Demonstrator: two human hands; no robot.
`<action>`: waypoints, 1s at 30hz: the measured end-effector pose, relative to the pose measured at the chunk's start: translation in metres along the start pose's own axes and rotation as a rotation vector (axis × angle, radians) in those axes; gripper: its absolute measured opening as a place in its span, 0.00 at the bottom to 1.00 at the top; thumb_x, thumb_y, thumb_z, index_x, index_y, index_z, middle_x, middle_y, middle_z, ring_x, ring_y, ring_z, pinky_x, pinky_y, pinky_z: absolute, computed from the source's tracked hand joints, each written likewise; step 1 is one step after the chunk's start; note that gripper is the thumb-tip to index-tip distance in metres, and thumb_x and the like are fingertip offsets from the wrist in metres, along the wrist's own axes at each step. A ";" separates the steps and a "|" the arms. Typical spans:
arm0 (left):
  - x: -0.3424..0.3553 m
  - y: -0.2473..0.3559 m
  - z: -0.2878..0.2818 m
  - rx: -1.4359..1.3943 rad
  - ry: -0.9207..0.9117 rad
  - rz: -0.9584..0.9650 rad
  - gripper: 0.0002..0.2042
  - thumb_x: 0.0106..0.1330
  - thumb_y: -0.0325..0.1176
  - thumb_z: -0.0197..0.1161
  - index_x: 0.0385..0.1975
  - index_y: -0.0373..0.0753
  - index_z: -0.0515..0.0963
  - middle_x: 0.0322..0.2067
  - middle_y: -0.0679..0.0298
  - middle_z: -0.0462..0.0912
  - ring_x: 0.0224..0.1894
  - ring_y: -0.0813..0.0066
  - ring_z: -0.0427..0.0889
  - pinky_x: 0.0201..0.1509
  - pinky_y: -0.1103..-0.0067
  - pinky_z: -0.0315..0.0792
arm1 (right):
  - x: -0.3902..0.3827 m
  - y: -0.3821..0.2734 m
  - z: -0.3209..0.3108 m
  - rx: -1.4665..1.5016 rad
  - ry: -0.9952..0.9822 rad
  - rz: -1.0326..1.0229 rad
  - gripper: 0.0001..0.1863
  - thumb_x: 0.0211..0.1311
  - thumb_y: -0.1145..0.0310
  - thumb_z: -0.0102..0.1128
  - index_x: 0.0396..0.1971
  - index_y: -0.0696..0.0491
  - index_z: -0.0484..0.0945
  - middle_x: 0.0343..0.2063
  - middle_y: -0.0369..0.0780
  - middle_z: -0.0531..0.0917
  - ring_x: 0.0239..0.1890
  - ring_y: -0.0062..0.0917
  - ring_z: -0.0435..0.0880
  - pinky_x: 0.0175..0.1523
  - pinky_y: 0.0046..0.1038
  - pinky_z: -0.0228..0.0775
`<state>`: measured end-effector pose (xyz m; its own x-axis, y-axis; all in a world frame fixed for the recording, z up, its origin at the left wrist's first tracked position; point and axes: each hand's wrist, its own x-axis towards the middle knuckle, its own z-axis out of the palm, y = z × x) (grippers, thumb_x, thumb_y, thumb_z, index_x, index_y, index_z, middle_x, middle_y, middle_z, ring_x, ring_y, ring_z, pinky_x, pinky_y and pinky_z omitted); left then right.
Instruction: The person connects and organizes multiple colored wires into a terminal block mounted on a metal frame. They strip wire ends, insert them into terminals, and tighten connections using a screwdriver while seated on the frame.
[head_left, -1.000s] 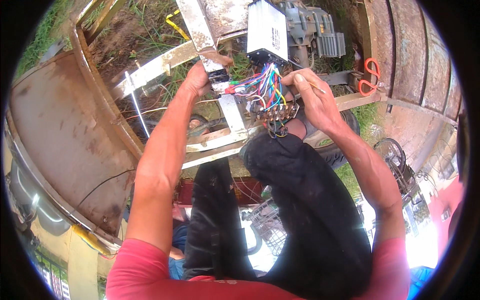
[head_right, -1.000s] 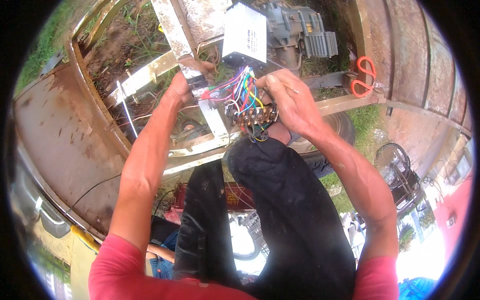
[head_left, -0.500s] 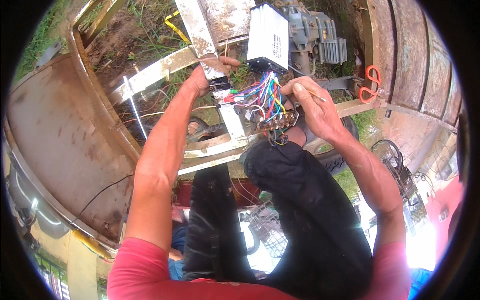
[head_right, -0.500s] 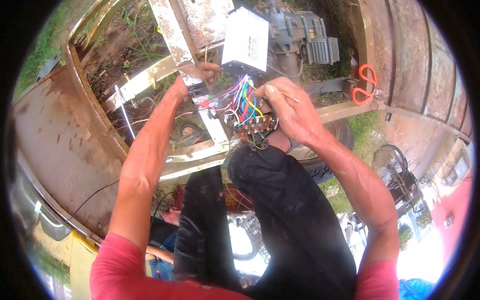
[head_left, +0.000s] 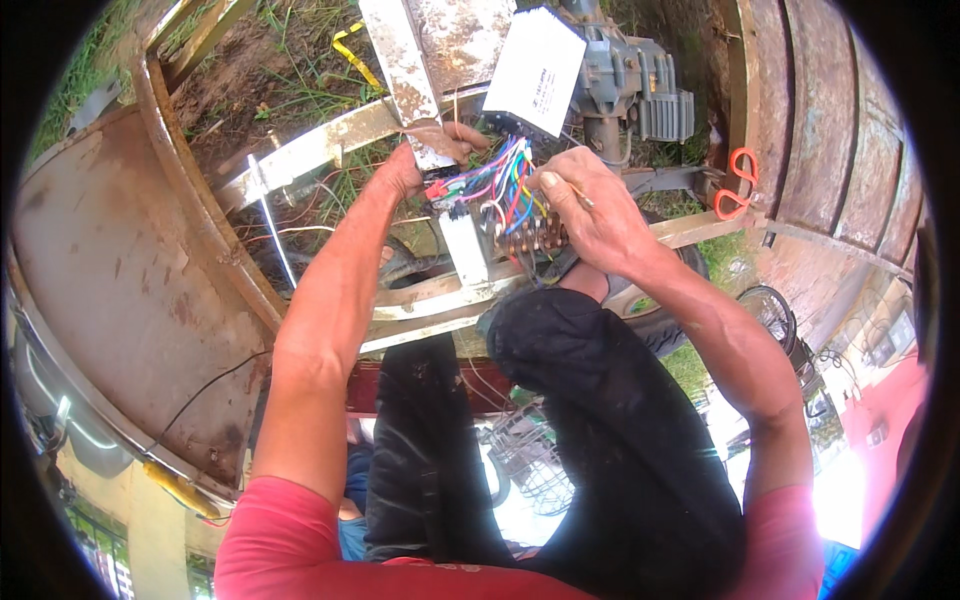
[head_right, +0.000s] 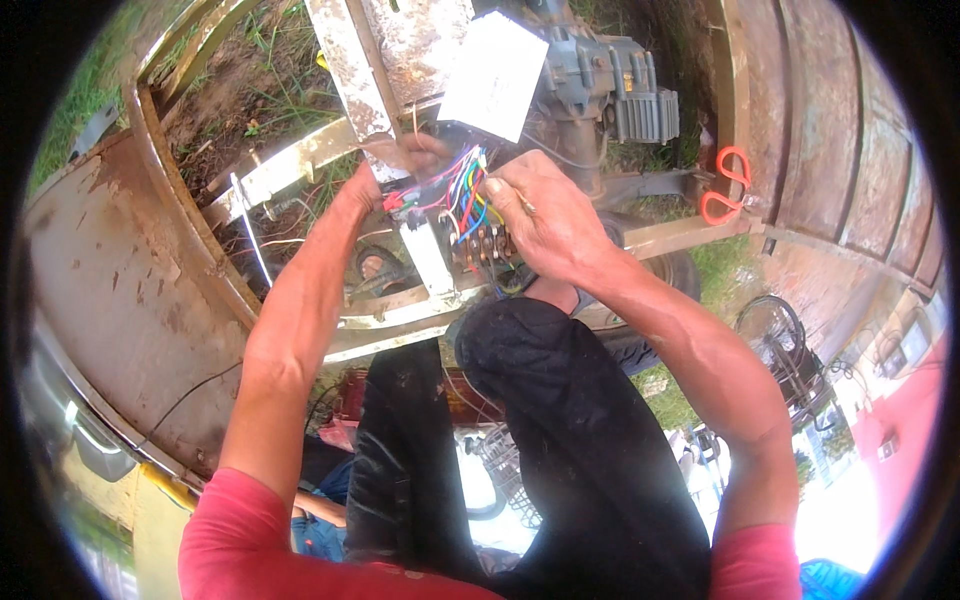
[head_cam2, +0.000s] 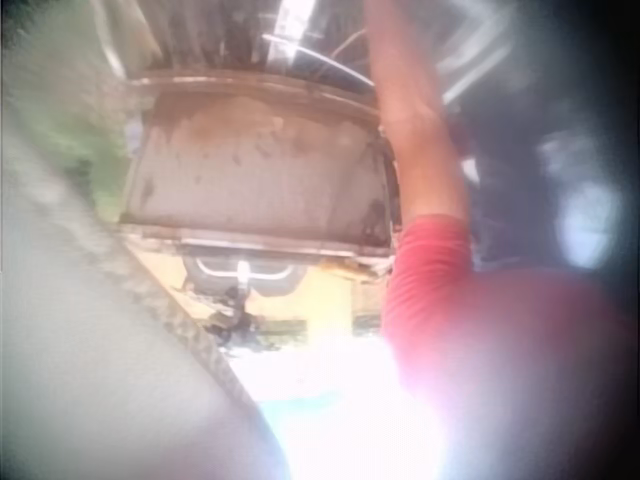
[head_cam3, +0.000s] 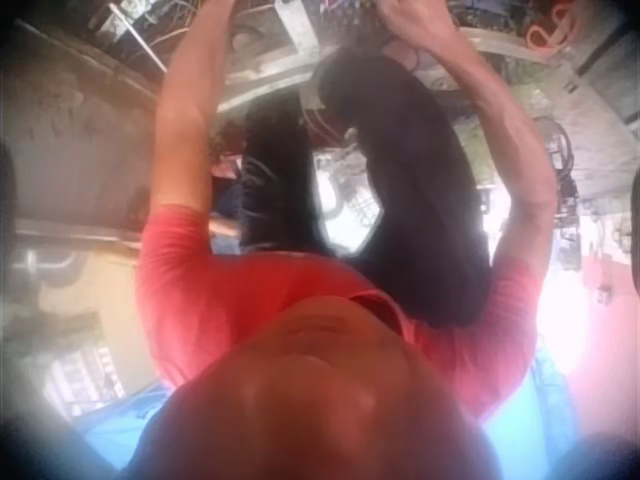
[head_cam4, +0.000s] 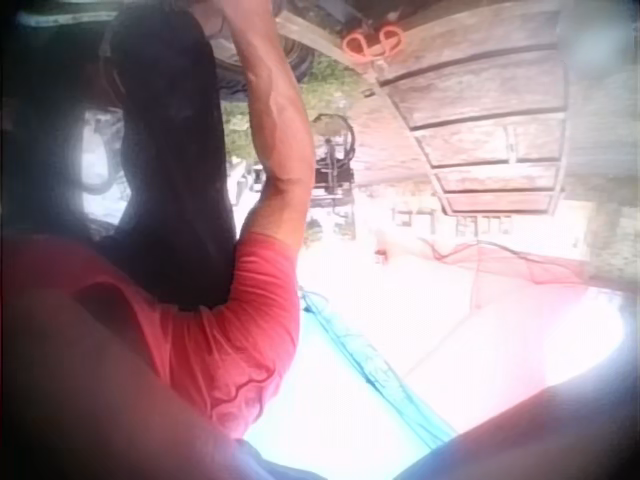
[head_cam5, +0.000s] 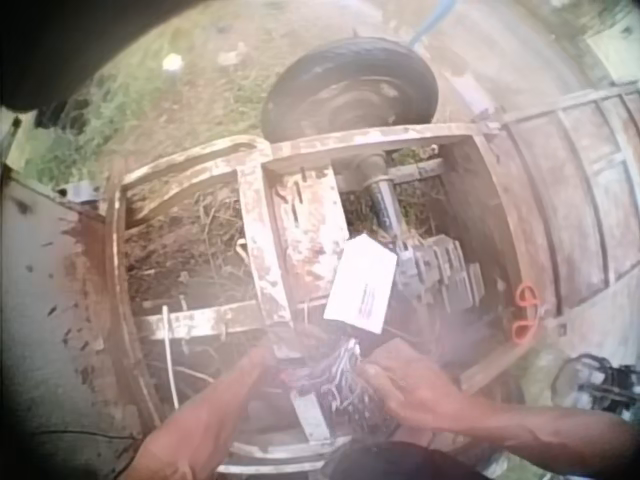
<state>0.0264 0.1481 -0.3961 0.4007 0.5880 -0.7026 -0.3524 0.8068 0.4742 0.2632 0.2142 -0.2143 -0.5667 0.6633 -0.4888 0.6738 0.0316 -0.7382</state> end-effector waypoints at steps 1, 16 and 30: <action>0.001 -0.005 -0.005 -0.018 -0.014 -0.020 0.14 0.58 0.25 0.67 0.45 0.30 0.84 0.40 0.61 0.87 0.39 0.78 0.83 0.45 0.81 0.78 | 0.004 -0.003 0.001 -0.092 0.036 -0.043 0.14 0.75 0.63 0.52 0.41 0.58 0.83 0.37 0.47 0.80 0.44 0.42 0.79 0.51 0.40 0.71; 0.010 0.002 -0.017 0.349 -0.208 0.029 0.10 0.58 0.31 0.69 0.38 0.37 0.87 0.35 0.67 0.86 0.35 0.79 0.82 0.42 0.79 0.78 | 0.078 -0.046 0.002 0.235 -0.258 0.376 0.23 0.79 0.57 0.48 0.60 0.56 0.78 0.22 0.36 0.80 0.22 0.18 0.75 0.32 0.26 0.71; 0.010 0.022 -0.025 1.250 -0.307 0.561 0.06 0.60 0.30 0.64 0.30 0.34 0.78 0.32 0.49 0.83 0.34 0.55 0.81 0.38 0.67 0.74 | 0.100 -0.030 0.062 0.383 -0.197 0.613 0.18 0.78 0.60 0.49 0.51 0.59 0.79 0.21 0.35 0.78 0.18 0.18 0.72 0.26 0.24 0.66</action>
<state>0.0016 0.1705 -0.4058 0.6827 0.7030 -0.1994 0.3854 -0.1146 0.9156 0.1572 0.2331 -0.2699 -0.2416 0.3307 -0.9123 0.7042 -0.5871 -0.3993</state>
